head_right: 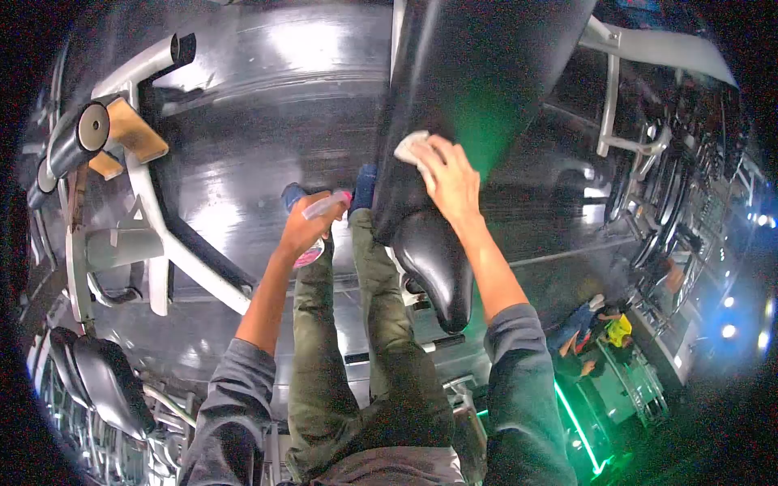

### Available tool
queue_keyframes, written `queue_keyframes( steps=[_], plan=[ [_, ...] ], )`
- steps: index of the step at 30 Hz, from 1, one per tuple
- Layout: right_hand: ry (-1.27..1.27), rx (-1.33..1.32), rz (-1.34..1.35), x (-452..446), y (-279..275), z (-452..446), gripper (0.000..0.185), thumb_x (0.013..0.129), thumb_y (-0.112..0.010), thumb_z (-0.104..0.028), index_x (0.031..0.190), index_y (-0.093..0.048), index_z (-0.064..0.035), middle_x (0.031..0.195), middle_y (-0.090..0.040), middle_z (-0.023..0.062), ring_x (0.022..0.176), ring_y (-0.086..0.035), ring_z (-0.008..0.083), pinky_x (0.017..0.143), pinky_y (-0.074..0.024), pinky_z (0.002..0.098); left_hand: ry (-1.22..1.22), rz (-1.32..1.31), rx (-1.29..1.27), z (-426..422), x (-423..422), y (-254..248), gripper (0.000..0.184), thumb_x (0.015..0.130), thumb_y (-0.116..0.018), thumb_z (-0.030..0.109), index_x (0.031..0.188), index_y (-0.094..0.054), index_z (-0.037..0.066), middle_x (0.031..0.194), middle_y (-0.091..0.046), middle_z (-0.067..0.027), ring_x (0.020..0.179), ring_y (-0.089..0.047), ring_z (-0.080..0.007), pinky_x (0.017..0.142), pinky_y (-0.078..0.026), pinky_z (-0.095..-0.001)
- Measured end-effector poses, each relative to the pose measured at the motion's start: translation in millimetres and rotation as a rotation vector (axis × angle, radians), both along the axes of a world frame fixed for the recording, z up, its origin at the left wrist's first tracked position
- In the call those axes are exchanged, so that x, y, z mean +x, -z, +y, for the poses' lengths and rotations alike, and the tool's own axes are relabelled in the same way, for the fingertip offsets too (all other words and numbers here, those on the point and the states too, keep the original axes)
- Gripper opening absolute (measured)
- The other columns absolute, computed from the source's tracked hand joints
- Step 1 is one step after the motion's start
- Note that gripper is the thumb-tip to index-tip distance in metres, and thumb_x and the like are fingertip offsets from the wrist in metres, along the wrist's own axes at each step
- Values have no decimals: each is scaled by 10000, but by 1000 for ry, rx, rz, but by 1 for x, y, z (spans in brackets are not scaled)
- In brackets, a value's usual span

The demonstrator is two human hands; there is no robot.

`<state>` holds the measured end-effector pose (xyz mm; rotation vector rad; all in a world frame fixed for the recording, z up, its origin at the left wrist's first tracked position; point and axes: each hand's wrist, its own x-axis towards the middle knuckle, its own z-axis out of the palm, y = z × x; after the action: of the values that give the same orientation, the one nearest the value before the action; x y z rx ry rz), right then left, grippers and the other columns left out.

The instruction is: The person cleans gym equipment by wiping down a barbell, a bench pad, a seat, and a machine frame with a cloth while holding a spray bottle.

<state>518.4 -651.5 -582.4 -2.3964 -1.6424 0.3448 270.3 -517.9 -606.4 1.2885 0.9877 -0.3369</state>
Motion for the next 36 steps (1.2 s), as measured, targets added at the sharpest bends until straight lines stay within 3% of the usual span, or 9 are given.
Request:
queue_keyframes(
  steps=[3,7,10,14,21,23,27,30,36],
  plan=[
    [-89,-263,114,-11,11,-39,311,826,-705,-188,1123,-665,-271,1156,-599,-19,947,-623,234,667,-579,388,54,15,25,-6,12,-3,330,891,-662,379,949,-715,58,708,-637,-24,581,-585,-103,513,-487,-273],
    [95,-16,76,9,3,-50,253,789,-702,-120,1030,-701,-198,1068,-647,17,908,-673,259,748,-569,385,92,-23,61,-11,19,4,285,892,-663,321,960,-717,50,717,-634,-22,576,-581,-101,507,-487,-275],
    [360,87,17,31,-13,-28,305,791,-713,-126,1093,-699,-169,1128,-650,43,974,-671,297,811,-554,388,17,-84,-22,-13,22,8,243,898,-649,270,932,-713,38,732,-639,-28,569,-583,-102,509,-493,-273],
    [321,189,120,25,-4,-22,356,752,-744,-141,1102,-678,-131,1135,-641,79,984,-662,328,824,-549,400,32,-139,-9,-12,32,0,214,888,-635,227,900,-709,27,756,-648,-31,560,-583,-105,511,-497,-270],
    [153,-213,167,11,18,-80,261,749,-720,-195,1007,-683,-187,1025,-622,28,887,-672,264,694,-577,423,66,-6,-21,-22,61,-7,226,875,-611,221,892,-702,15,785,-672,-57,657,-633,-131,524,-507,-271],
    [178,-103,133,30,13,-76,234,741,-717,-180,974,-696,-172,952,-640,38,837,-677,286,685,-573,415,-61,-83,-57,-27,68,-9,371,876,-680,392,774,-660,36,616,-618,-75,543,-618,-154,552,-483,-328],
    [475,137,119,54,-21,-40,239,752,-709,-151,989,-707,-187,972,-674,39,870,-682,296,749,-553,382,-6,-34,-44,-35,88,-16,366,879,-681,370,758,-654,25,606,-620,-77,527,-627,-155,547,-486,-322],
    [476,140,168,54,-17,-43,284,775,-712,-129,1053,-689,-182,1042,-676,41,928,-679,307,779,-547,394,-44,-65,39,-46,100,-20,344,911,-647,352,881,-697,13,750,-681,-57,502,-617,-141,500,-502,-287],
    [671,291,312,29,-11,-55,297,783,-719,-83,1074,-670,-118,1045,-667,102,957,-670,331,807,-534,384,-128,65,154,-63,130,-31,420,891,-677,356,669,-633,2,578,-594,-33,475,-594,-122,466,-472,-299]
  ],
)
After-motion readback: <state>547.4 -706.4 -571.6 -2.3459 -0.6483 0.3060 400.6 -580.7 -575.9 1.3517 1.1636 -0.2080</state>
